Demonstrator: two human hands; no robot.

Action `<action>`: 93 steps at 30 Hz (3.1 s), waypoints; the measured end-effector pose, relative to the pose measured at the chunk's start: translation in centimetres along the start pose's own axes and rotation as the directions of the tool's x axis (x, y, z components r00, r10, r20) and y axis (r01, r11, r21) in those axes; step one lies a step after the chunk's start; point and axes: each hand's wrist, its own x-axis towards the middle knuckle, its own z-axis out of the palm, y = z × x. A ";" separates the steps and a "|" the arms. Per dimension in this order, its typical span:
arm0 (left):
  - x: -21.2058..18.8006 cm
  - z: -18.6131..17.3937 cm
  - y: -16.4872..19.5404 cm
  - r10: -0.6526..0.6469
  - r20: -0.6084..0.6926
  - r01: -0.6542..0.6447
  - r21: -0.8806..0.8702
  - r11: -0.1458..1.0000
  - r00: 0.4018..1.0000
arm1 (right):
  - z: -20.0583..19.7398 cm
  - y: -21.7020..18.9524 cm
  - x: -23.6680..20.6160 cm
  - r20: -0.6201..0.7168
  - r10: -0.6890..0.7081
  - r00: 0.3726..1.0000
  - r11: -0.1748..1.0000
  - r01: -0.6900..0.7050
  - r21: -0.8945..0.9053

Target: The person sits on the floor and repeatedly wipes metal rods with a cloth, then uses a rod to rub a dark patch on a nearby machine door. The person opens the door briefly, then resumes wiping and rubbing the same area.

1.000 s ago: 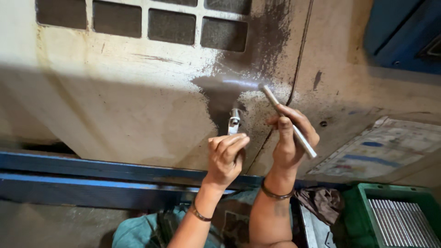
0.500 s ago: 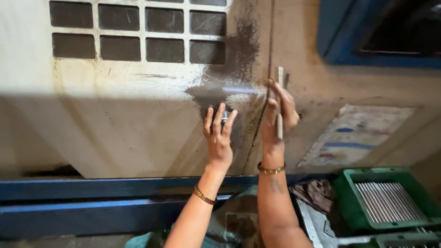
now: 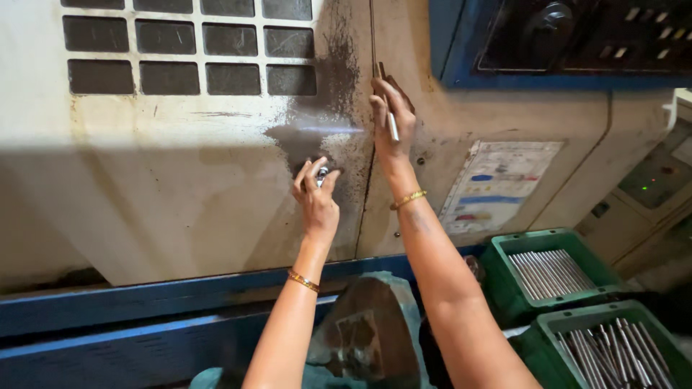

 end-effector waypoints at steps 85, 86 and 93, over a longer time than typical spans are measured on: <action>8.8 -3.9 -2.4 0.150 0.080 -0.170 0.471 0.866 0.985 | 0.1 -1.9 -6.5 -0.117 -0.221 0.968 0.961 0.196 -0.193; 8.0 -3.8 -2.8 0.146 0.068 -0.161 0.477 0.864 0.987 | 0.1 -1.9 -6.5 -0.119 -0.230 0.966 0.958 0.203 -0.204; 1.6 -3.0 -5.3 0.083 0.069 -0.100 0.298 0.949 0.994 | 0.2 -1.5 -6.8 -0.121 -0.233 0.965 0.958 0.207 -0.197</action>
